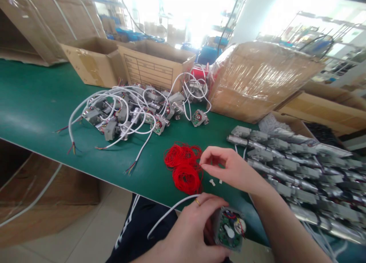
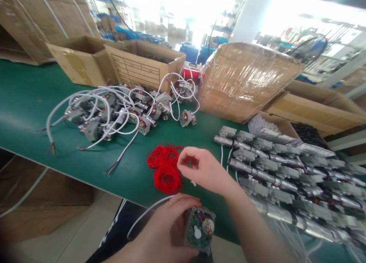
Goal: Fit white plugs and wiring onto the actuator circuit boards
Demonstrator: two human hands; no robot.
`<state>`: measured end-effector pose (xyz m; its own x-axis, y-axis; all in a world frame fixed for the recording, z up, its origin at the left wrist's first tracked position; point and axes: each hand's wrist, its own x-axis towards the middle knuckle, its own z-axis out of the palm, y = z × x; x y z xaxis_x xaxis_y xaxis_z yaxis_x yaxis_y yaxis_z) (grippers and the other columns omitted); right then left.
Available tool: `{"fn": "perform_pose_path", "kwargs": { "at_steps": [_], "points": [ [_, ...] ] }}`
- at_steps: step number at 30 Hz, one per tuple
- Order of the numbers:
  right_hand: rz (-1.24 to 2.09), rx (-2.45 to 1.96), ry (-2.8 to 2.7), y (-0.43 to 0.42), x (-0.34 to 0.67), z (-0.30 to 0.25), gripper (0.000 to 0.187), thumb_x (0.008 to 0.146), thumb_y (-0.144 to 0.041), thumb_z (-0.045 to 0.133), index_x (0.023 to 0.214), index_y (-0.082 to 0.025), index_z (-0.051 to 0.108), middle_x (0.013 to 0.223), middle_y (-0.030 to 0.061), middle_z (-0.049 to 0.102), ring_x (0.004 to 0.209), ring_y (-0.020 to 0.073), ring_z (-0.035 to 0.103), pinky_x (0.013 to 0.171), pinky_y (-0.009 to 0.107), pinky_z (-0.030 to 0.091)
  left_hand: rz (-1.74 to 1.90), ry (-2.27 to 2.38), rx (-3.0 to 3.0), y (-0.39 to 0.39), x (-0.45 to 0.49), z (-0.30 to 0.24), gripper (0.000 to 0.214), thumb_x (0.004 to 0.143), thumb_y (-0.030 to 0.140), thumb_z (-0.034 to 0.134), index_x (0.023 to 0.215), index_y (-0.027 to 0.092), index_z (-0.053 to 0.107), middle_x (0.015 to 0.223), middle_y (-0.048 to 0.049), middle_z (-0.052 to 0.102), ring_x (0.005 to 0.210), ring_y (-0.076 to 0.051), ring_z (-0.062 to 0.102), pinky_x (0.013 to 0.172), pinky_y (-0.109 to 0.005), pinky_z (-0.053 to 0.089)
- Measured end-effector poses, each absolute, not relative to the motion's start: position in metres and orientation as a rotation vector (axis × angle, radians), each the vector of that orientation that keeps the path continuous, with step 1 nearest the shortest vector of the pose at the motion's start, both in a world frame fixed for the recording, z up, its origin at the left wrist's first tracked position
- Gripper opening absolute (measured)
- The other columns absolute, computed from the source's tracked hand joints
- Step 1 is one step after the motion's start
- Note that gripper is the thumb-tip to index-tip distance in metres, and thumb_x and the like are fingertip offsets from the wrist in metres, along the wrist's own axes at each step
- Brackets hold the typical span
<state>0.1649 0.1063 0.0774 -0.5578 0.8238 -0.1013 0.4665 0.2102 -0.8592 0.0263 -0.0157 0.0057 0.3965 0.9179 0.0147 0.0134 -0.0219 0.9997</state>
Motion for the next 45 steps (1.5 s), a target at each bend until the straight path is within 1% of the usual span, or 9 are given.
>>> {"fn": "perform_pose_path", "kwargs": {
  "at_steps": [6, 10, 16, 21, 26, 34, 40, 43, 45],
  "points": [
    [1.429, -1.221, -1.805, 0.11, 0.181, 0.108, 0.016, 0.076, -0.032, 0.069, 0.075, -0.018, 0.063, 0.074, 0.0017, 0.071, 0.058, 0.0094, 0.055, 0.056, 0.023, 0.043, 0.91, 1.022, 1.283, -0.01, 0.034, 0.009, 0.072, 0.052, 0.005, 0.085, 0.12, 0.023, 0.068, 0.106, -0.0032, 0.067, 0.09, -0.025, 0.065, 0.081, -0.032, 0.053],
    [1.353, -1.228, -1.725, 0.103, 0.198, 0.123, 0.018, 0.079, -0.033, 0.072, 0.075, -0.019, 0.061, 0.065, -0.0018, 0.066, 0.056, 0.0097, 0.056, 0.053, 0.022, 0.042, 0.925, 0.991, 1.183, -0.008, 0.039, 0.009, 0.062, 0.058, 0.009, 0.079, 0.117, 0.022, 0.068, 0.105, -0.0041, 0.068, 0.086, -0.023, 0.066, 0.077, -0.031, 0.055],
    [1.265, -1.325, -1.73, 0.077, 0.226, 0.135, 0.02, 0.08, -0.035, 0.074, 0.074, -0.02, 0.062, 0.064, -0.0017, 0.063, 0.056, 0.0103, 0.057, 0.052, 0.022, 0.045, 0.831, 0.967, 1.095, -0.005, 0.036, 0.022, 0.061, 0.062, 0.019, 0.08, 0.12, 0.02, 0.062, 0.104, -0.0057, 0.07, 0.079, -0.021, 0.068, 0.075, -0.03, 0.056],
    [1.293, -1.364, -1.7, 0.037, 0.23, 0.136, 0.017, 0.081, -0.035, 0.072, 0.073, -0.021, 0.064, 0.062, -0.0009, 0.061, 0.055, 0.011, 0.056, 0.049, 0.022, 0.044, 0.768, 0.997, 1.06, -0.004, 0.029, 0.034, 0.054, 0.079, 0.043, 0.067, 0.126, 0.017, 0.058, 0.104, -0.0092, 0.07, 0.069, -0.021, 0.07, 0.064, -0.031, 0.057],
    [1.295, -1.372, -1.705, 0.002, 0.218, 0.127, 0.018, 0.084, -0.033, 0.066, 0.071, -0.02, 0.064, 0.063, 0.0003, 0.06, 0.057, 0.0118, 0.055, 0.05, 0.022, 0.044, 0.837, 0.997, 1.088, -0.006, 0.029, 0.036, 0.044, 0.095, 0.05, 0.046, 0.118, 0.018, 0.066, 0.073, -0.0027, 0.069, 0.062, -0.022, 0.069, 0.057, -0.029, 0.054],
    [1.19, -1.552, -1.707, -0.005, 0.213, 0.086, 0.021, 0.088, -0.035, 0.058, 0.073, -0.02, 0.061, 0.064, -0.0012, 0.058, 0.059, 0.0115, 0.054, 0.053, 0.022, 0.043, 0.897, 1.06, 1.141, -0.012, 0.034, 0.03, 0.042, 0.099, 0.048, 0.047, 0.111, 0.017, 0.072, 0.084, -0.0044, 0.07, 0.061, -0.019, 0.065, 0.055, -0.026, 0.052],
    [1.24, -1.607, -1.783, 0.0, 0.22, 0.088, 0.02, 0.086, -0.033, 0.055, 0.072, -0.019, 0.06, 0.063, -0.0012, 0.06, 0.06, 0.0118, 0.055, 0.053, 0.022, 0.041, 0.963, 1.084, 1.261, -0.015, 0.034, 0.027, 0.029, 0.094, 0.038, 0.057, 0.111, 0.02, 0.074, 0.104, -0.0055, 0.075, 0.091, -0.022, 0.07, 0.079, -0.028, 0.055],
    [1.206, -1.633, -1.837, 0.003, 0.221, 0.089, 0.022, 0.086, -0.034, 0.053, 0.073, -0.018, 0.061, 0.064, -0.0009, 0.059, 0.06, 0.0117, 0.054, 0.054, 0.022, 0.039, 0.94, 1.086, 1.265, -0.015, 0.034, 0.027, 0.031, 0.091, 0.034, 0.059, 0.115, 0.02, 0.073, 0.106, -0.005, 0.074, 0.08, -0.02, 0.07, 0.07, -0.026, 0.054],
    [1.205, -1.635, -1.856, 0.005, 0.221, 0.088, 0.024, 0.087, -0.035, 0.052, 0.073, -0.018, 0.061, 0.064, -0.0006, 0.06, 0.06, 0.0116, 0.054, 0.054, 0.022, 0.038, 0.95, 1.096, 1.286, -0.014, 0.034, 0.026, 0.031, 0.089, 0.031, 0.059, 0.115, 0.021, 0.073, 0.108, -0.0046, 0.074, 0.084, -0.02, 0.07, 0.072, -0.026, 0.054]
  ]
}}
